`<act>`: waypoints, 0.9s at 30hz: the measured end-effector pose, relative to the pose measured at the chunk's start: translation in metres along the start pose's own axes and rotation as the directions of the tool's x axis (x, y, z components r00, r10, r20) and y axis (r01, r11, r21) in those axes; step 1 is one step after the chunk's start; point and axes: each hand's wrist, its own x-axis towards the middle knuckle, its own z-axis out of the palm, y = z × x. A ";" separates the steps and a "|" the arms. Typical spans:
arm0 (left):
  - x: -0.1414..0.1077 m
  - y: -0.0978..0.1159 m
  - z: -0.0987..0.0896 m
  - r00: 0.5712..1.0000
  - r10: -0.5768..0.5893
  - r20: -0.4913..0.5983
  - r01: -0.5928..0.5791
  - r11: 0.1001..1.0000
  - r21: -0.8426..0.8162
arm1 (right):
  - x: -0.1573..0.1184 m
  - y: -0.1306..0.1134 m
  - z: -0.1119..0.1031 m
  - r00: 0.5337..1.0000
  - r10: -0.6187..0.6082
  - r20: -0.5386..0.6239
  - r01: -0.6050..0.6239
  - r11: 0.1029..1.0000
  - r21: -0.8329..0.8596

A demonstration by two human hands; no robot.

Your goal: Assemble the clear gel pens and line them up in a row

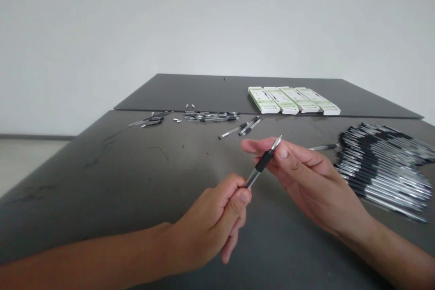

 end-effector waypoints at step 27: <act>0.004 0.000 -0.006 0.999 -0.040 -0.016 0.039 0.999 -0.024 | 0.000 -0.006 -0.005 0.993 -0.031 -0.113 0.008 0.980 -0.198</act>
